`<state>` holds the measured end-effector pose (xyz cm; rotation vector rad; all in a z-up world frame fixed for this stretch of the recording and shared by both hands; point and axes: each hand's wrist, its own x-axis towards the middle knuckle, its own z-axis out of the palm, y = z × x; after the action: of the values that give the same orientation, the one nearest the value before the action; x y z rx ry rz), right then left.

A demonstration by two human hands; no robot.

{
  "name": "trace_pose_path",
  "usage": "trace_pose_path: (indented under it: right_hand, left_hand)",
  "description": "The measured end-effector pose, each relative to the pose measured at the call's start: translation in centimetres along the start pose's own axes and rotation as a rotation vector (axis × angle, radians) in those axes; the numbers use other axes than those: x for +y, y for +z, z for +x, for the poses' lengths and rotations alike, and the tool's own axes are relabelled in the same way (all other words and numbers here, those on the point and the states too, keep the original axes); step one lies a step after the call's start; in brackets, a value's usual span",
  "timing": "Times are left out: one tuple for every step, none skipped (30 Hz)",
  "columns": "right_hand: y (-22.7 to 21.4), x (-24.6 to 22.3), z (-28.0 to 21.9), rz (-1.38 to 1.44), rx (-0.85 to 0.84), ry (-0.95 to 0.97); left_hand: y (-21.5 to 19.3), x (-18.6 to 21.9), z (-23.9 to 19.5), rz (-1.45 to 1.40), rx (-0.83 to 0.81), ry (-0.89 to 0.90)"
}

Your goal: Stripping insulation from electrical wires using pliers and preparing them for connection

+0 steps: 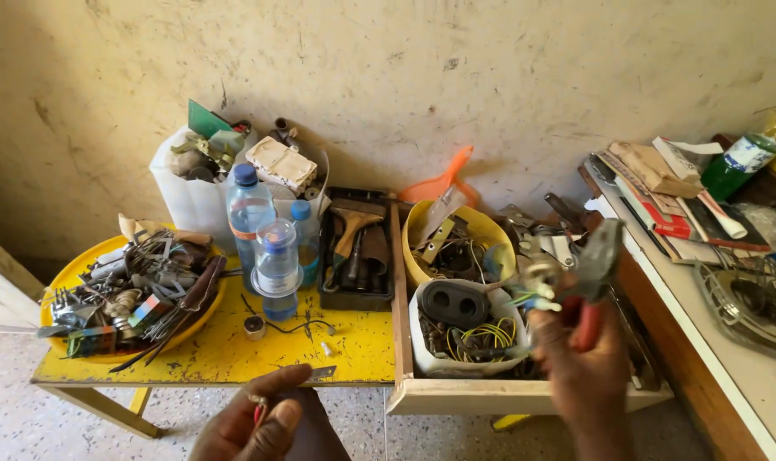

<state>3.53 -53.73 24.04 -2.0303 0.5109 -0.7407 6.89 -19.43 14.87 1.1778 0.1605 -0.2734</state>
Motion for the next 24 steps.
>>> trace_pose_path:
  right_hand:
    - [-0.2, 0.8, 1.3, 0.0, -0.007, -0.002]
    - [-0.3, 1.7, 2.6, -0.15, 0.018, -0.012]
    - [-0.3, 2.5, 4.0, -0.297, 0.049, -0.023]
    - [0.0, 3.8, 4.5, -0.293, 0.047, -0.026]
    - [0.5, 5.0, 5.2, -0.352, -0.129, 0.07]
    - [1.0, 6.2, 5.9, -0.41, -0.305, 0.168]
    - [1.3, 6.3, 5.6, -0.407, -0.315, 0.16]
    - [1.7, 6.5, 5.3, -0.47, -0.29, 0.074]
    - [2.3, 6.7, 4.9, -0.532, -0.273, -0.017]
    - [2.3, 7.1, 4.6, -0.528, -0.292, -0.029]
    - [2.3, 7.6, 4.3, -0.54, -0.213, -0.101]
    - [2.3, 8.0, 4.0, -0.548, -0.134, -0.173]
    - [2.8, 7.4, 3.3, -0.541, -0.147, -0.178]
    - [3.3, 6.7, 2.6, -0.608, -0.068, -0.192]
    - [3.7, 5.9, 2.1, -0.673, 0.017, -0.209]
    - [3.6, 6.5, 2.0, -0.667, 0.01, -0.215]
    - [3.5, 7.1, 1.9, -0.689, 0.065, -0.3]
    - [3.5, 7.8, 1.8, -0.708, 0.121, -0.385]
    - [3.5, 7.5, 1.9, -0.7, 0.109, -0.392]
    - [3.5, 7.2, 2.1, -0.7, 0.136, -0.452]
    - [3.5, 7.1, 1.8, -0.699, 0.16, -0.506]
    - [3.7, 7.4, 0.6, -0.691, 0.145, -0.509]
    - [4.6, 7.5, 0.1, -0.611, 0.18, -0.634]
    - [5.4, 7.6, -0.5, -0.524, 0.217, -0.756]
  left_hand:
    - [0.7, 1.2, -0.3, -0.003, 0.007, 0.0]
    - [1.4, 2.4, -0.6, -0.173, 0.15, -0.106]
    - [2.1, 3.7, -0.8, -0.34, 0.282, -0.213]
    - [0.0, 2.1, -0.1, -0.341, 0.285, -0.209]
    - [-2.2, 0.6, 0.5, -0.259, 0.197, -0.182]
    - [-4.4, -1.0, 1.1, -0.173, 0.11, -0.157]
    - [-5.2, -1.1, 0.9, -0.177, 0.122, -0.151]
    - [-6.0, -1.3, 0.7, -0.19, 0.16, -0.143]
    - [-7.1, -1.5, 0.2, -0.206, 0.206, -0.135]
    - [-7.8, -1.6, -0.2, -0.213, 0.227, -0.129]
    - [-8.5, -1.7, -0.7, -0.247, 0.249, -0.09]
    - [-9.2, -1.8, -1.1, -0.28, 0.271, -0.051]
    - [-9.4, -1.1, -1.9, -0.28, 0.286, -0.047]
    - [-9.5, -0.4, -2.7, -0.294, 0.352, -0.079]
    - [-9.5, 0.3, -3.3, -0.31, 0.414, -0.111]
    - [-10.8, -0.5, -3.3, -0.312, 0.423, -0.105]
    - [-12.2, -1.5, -3.4, -0.345, 0.398, -0.071]
    - [-13.5, -2.4, -3.5, -0.376, 0.372, -0.036]
    - [-14.9, -3.0, -3.4, -0.379, 0.387, -0.03]
    - [-16.3, -3.5, -3.4, -0.398, 0.303, -0.043]
    - [-17.8, -4.2, -3.7, -0.414, 0.219, -0.061]
    - [-17.3, -3.8, -4.4, -0.413, 0.236, -0.059]
    - [-16.9, -3.4, -4.7, -0.432, 0.27, -0.049]
    - [-16.4, -3.0, -5.0, -0.453, 0.305, -0.039]
